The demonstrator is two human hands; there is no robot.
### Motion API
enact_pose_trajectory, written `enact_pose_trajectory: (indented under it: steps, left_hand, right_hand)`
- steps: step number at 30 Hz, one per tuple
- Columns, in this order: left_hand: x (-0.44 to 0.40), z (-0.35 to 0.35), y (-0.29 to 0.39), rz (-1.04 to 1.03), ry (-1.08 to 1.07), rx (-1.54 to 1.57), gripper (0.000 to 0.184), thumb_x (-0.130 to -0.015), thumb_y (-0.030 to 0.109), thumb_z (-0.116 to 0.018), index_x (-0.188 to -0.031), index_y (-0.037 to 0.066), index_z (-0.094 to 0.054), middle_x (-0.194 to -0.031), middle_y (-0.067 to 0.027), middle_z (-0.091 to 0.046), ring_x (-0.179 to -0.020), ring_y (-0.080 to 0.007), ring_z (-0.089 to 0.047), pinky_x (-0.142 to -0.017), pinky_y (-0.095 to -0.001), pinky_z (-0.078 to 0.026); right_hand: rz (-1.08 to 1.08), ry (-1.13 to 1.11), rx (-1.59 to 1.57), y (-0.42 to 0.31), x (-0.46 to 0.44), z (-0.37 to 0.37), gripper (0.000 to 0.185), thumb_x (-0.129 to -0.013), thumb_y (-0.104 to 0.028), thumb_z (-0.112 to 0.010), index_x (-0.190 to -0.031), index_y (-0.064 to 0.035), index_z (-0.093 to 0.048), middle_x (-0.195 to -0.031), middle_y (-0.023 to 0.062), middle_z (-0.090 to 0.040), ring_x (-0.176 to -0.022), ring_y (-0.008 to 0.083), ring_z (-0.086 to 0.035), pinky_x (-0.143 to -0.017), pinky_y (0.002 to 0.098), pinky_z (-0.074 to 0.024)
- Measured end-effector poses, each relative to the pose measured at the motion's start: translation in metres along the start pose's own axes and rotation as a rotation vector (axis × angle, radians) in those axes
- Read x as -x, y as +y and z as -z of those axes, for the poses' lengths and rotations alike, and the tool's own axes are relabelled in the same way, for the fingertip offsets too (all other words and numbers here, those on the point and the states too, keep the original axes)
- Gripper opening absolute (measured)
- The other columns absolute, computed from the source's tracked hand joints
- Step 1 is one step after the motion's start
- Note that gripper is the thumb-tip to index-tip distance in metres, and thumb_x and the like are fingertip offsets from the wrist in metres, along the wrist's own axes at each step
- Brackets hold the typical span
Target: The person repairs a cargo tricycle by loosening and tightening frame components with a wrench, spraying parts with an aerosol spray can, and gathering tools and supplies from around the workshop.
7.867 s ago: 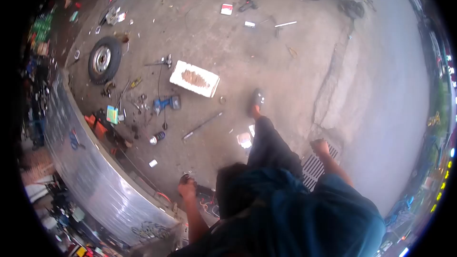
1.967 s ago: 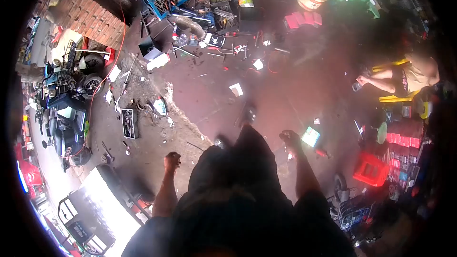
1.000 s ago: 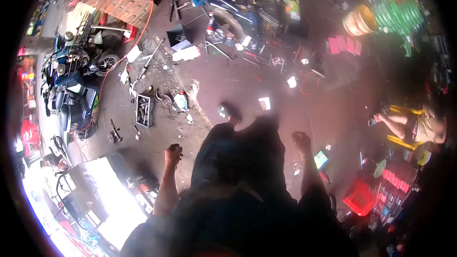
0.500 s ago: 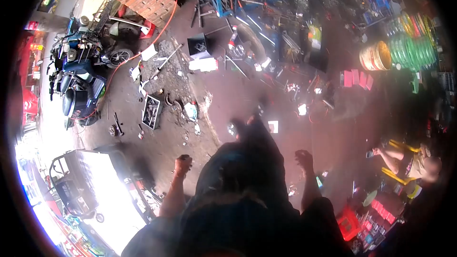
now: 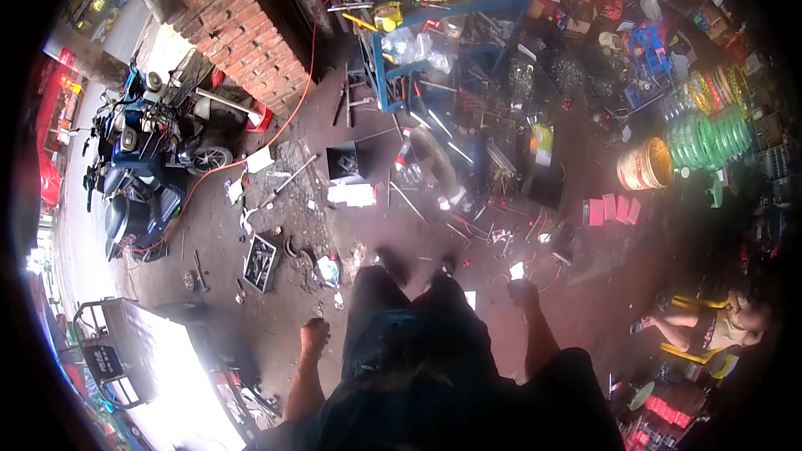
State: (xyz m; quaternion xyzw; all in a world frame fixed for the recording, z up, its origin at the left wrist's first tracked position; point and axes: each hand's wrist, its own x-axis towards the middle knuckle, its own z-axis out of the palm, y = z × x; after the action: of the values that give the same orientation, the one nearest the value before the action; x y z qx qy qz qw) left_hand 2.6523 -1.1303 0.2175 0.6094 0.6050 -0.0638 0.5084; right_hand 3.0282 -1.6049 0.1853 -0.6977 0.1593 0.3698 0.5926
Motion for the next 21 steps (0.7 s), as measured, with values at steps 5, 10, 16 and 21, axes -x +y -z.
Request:
enact_pose_trajectory:
  steps: [5, 10, 16, 21]
  left_hand:
    - [-0.079, 0.027, -0.038, -0.260, -0.077, -0.320, 0.018, -0.073, 0.013, -0.064, -0.089, 0.008, -0.069, -0.091, -0.0126, -0.069, -0.079, -0.0261, -0.067, -0.067, -0.0369, -0.054]
    - [-0.141, 0.049, 0.009, -0.324, -0.052, -0.394, 0.010, -0.072, 0.015, -0.063, -0.080, 0.011, -0.068, -0.097, -0.0123, -0.068, -0.088, -0.0315, -0.066, -0.074, -0.0416, -0.054]
    - [-0.203, 0.042, 0.124, -0.318, -0.058, -0.454, 0.022, -0.075, 0.024, -0.062, -0.088, 0.008, -0.068, -0.091, -0.0162, -0.068, -0.087, -0.0365, -0.065, -0.075, -0.0447, -0.052]
    - [-0.197, 0.010, 0.243, -0.329, -0.009, -0.451, 0.037, -0.077, 0.033, -0.063, -0.104, 0.008, -0.067, -0.092, -0.0156, -0.070, -0.093, -0.0342, -0.066, -0.081, -0.0429, -0.051]
  right_hand:
    - [-0.148, -0.065, -0.405, 0.010, -0.017, -0.020, 0.009, -0.089, -0.014, -0.060, -0.094, -0.0094, -0.066, -0.076, 0.0008, -0.065, -0.055, 0.0090, -0.057, -0.044, 0.0209, -0.0435]
    - [-0.120, 0.133, 0.196, -0.024, 0.015, -0.096, 0.012, -0.090, -0.016, -0.057, -0.094, -0.0096, -0.066, -0.077, 0.0028, -0.065, -0.057, 0.0104, -0.058, -0.046, 0.0220, -0.0444]
    - [-0.357, 0.193, 0.096, -0.013, 0.028, -0.120, 0.011, -0.085, -0.018, -0.063, -0.091, -0.0095, -0.066, -0.074, 0.0012, -0.063, -0.055, 0.0103, -0.057, -0.044, 0.0237, -0.0424]
    - [-0.416, 0.210, -0.129, -0.007, -0.018, -0.086, 0.010, -0.087, -0.015, -0.059, -0.094, -0.0132, -0.066, -0.076, -0.0001, -0.061, -0.054, 0.0093, -0.055, -0.043, 0.0228, -0.0398]
